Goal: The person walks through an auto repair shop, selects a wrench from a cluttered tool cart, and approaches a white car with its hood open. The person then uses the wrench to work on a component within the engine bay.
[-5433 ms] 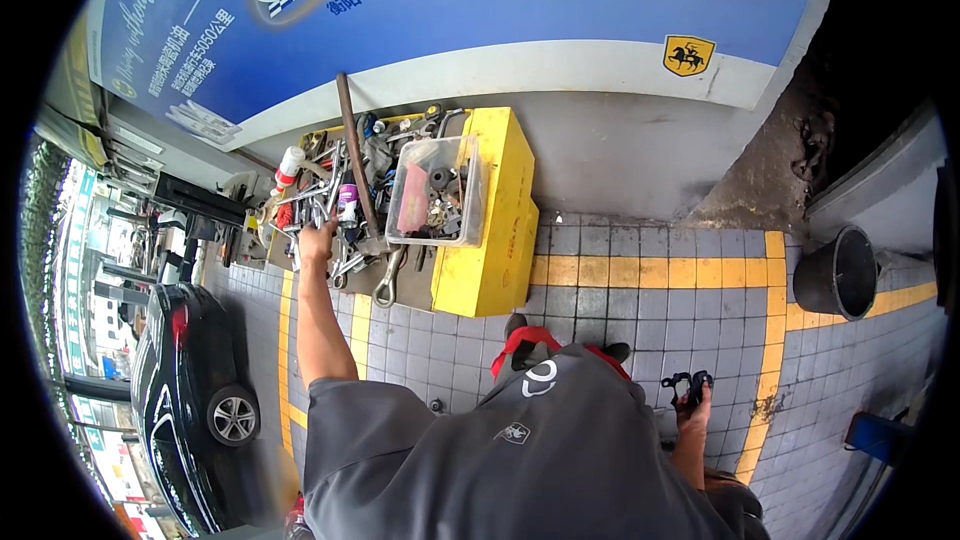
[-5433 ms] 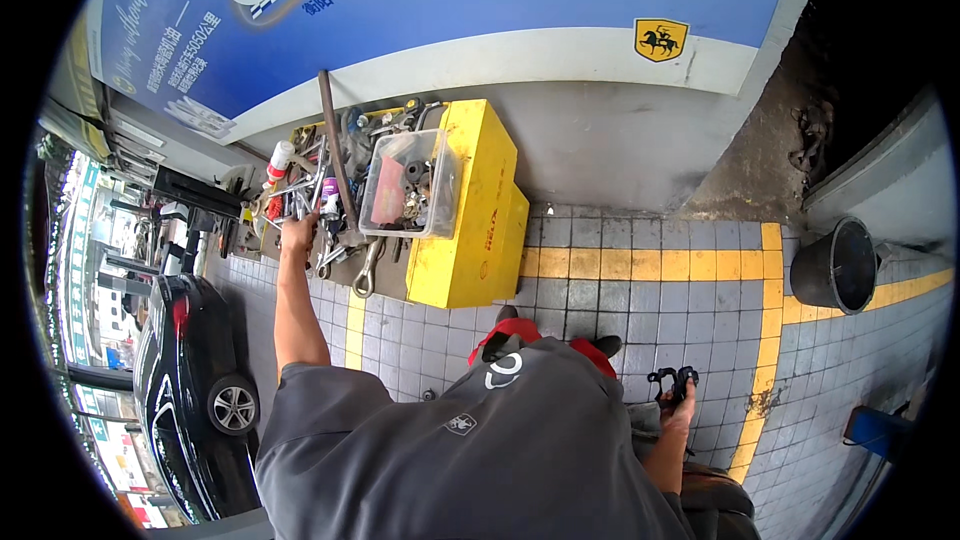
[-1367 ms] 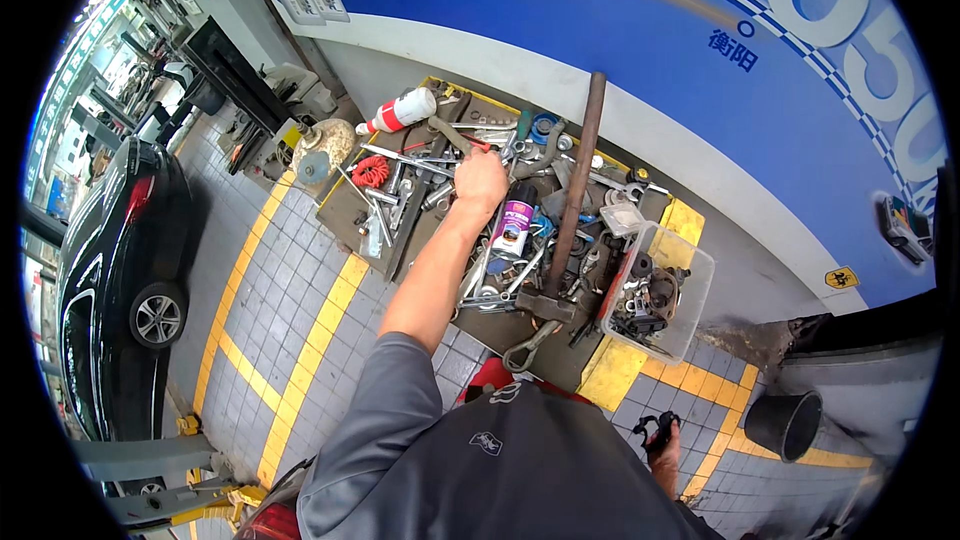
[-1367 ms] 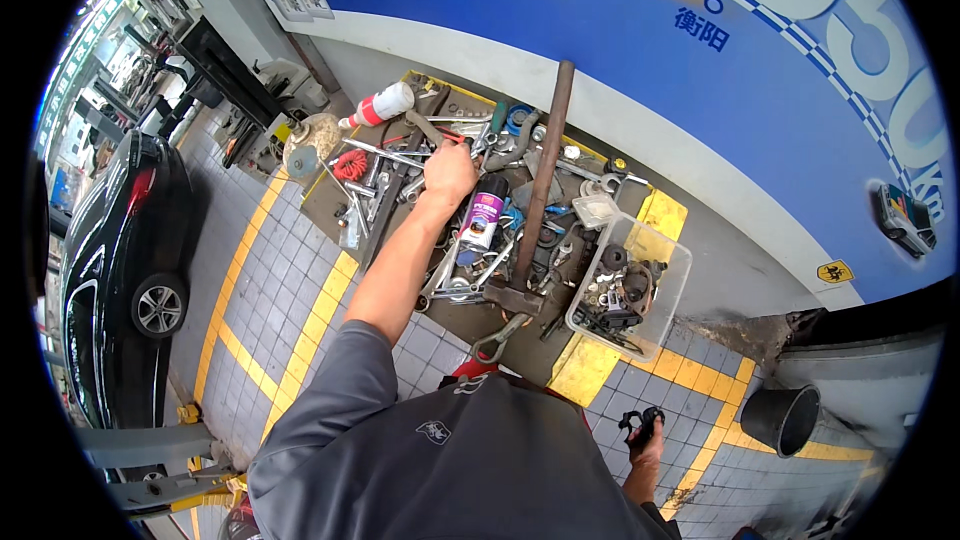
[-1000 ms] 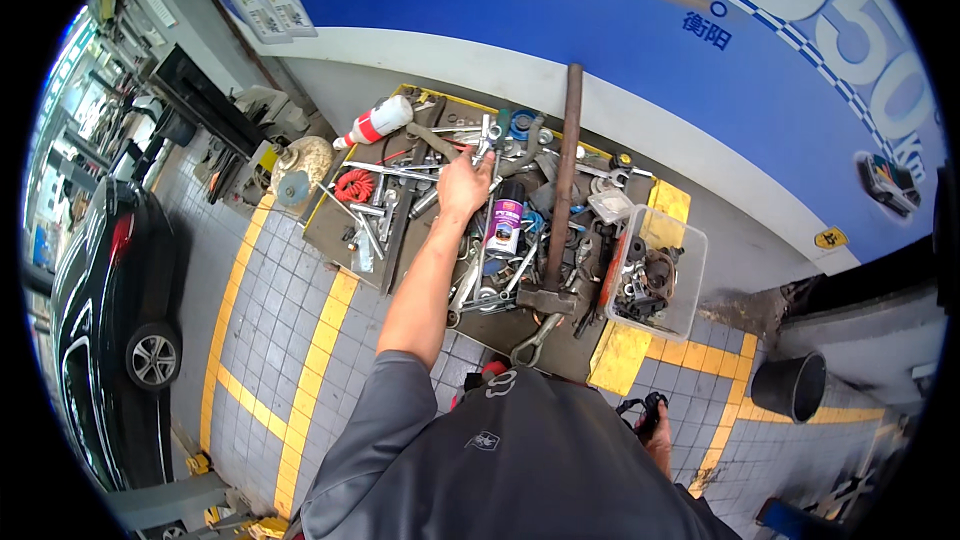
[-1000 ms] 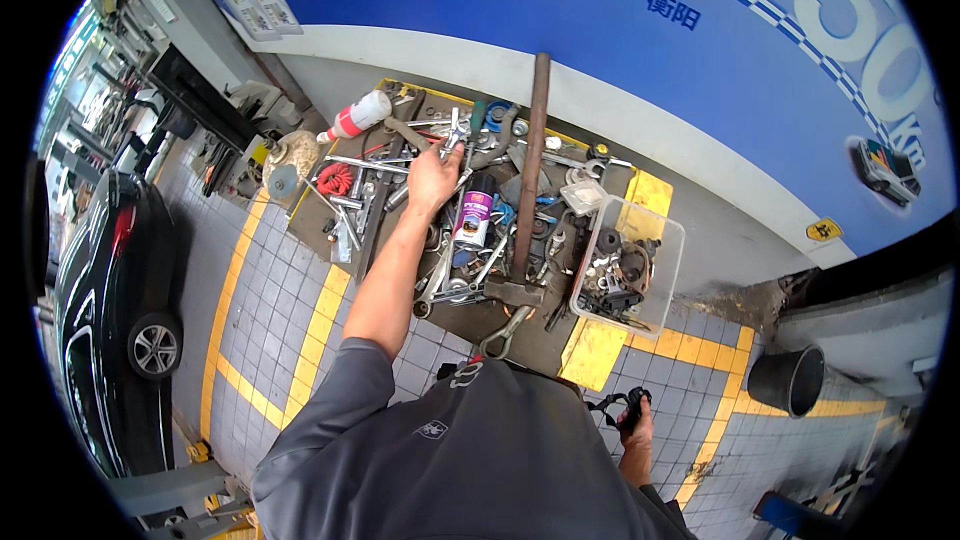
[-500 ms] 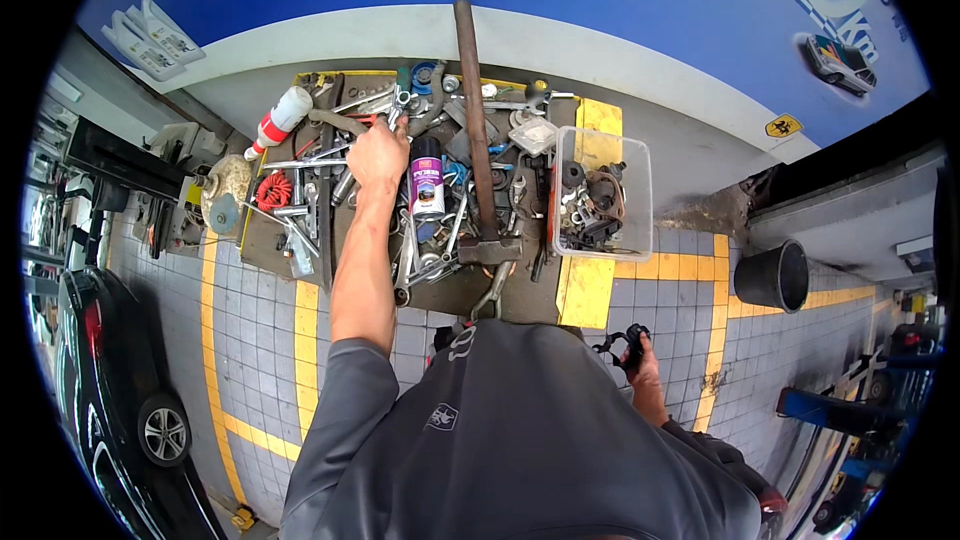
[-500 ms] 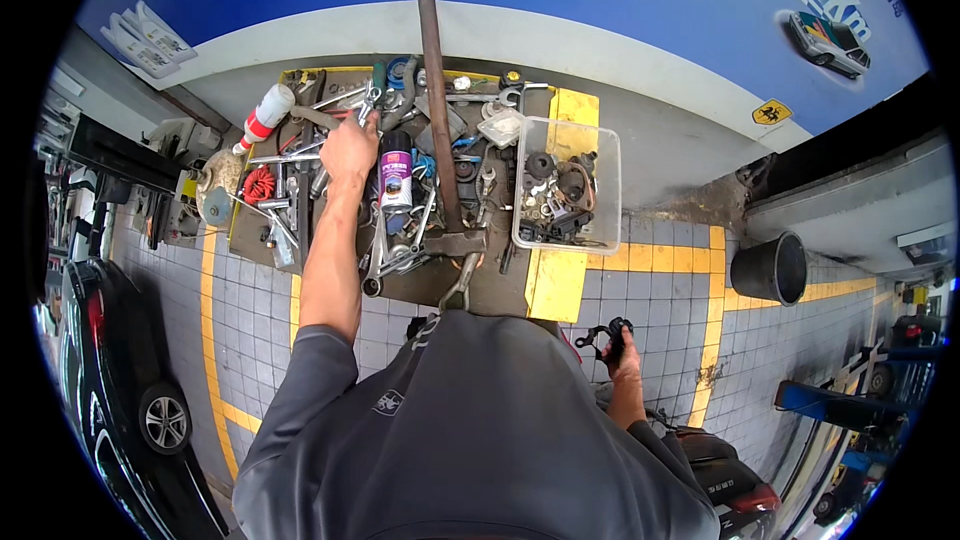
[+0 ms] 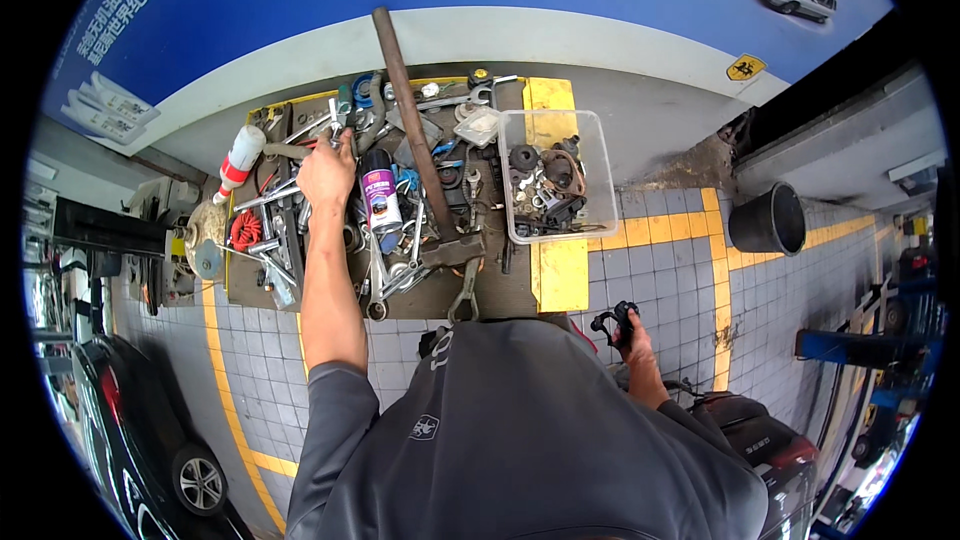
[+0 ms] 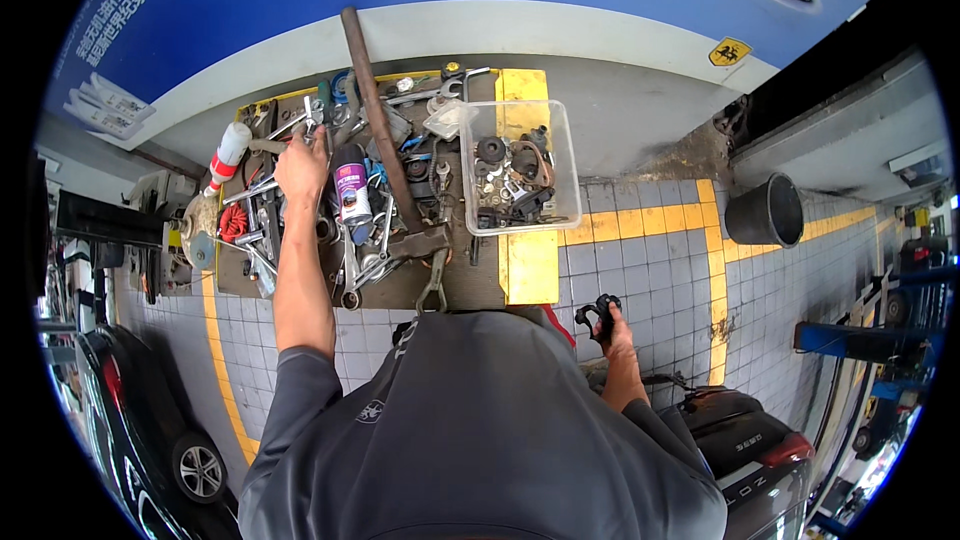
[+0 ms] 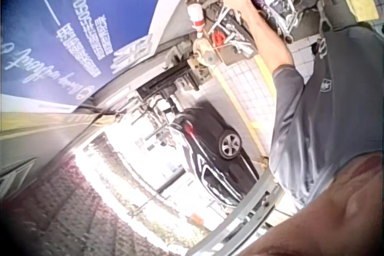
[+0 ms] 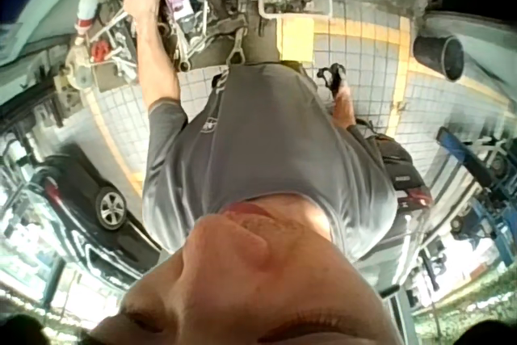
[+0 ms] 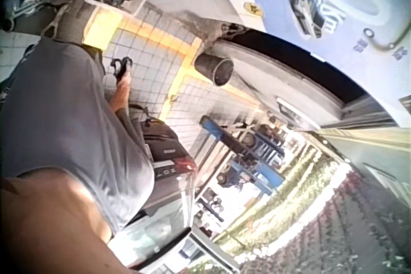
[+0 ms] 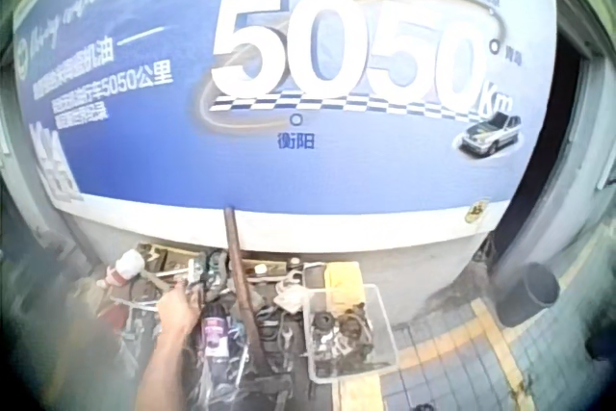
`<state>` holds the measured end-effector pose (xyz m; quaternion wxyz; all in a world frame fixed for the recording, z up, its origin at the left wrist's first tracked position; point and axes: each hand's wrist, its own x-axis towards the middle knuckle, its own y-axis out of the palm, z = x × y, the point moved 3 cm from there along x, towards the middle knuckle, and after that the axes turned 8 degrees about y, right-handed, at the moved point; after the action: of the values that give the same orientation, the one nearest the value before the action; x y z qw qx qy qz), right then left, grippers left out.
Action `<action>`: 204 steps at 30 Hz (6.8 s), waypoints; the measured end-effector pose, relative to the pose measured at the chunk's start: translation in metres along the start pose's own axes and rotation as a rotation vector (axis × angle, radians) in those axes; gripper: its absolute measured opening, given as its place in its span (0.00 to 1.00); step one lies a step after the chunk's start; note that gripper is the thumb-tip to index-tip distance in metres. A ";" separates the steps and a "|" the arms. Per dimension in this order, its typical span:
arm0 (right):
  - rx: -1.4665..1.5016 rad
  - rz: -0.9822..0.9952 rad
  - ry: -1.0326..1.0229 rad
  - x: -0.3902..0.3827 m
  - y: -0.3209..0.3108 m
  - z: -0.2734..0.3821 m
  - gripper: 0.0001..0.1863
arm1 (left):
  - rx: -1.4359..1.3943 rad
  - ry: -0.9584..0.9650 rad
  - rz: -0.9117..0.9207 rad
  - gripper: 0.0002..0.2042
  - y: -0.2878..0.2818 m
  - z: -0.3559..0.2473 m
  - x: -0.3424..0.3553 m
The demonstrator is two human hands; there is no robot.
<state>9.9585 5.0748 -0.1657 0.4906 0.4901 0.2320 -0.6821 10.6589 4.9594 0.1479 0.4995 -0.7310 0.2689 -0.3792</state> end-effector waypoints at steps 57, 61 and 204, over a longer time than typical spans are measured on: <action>0.257 -0.246 -0.160 -0.028 -0.122 0.054 0.21 | 0.325 0.816 -0.298 0.21 -0.060 0.129 0.074; 0.443 -0.109 -0.239 -0.009 -0.200 0.082 0.21 | -0.567 0.449 -0.380 0.21 -0.079 -0.110 0.005; 1.461 -0.673 -0.546 0.855 -4.067 3.678 0.21 | -0.317 1.373 1.509 0.14 1.044 -5.955 -1.861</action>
<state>4.6574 3.4355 -0.0851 -0.1395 0.4067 -0.2601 -0.8646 4.6859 2.8892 -0.0891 0.2443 -0.0554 0.9317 -0.2630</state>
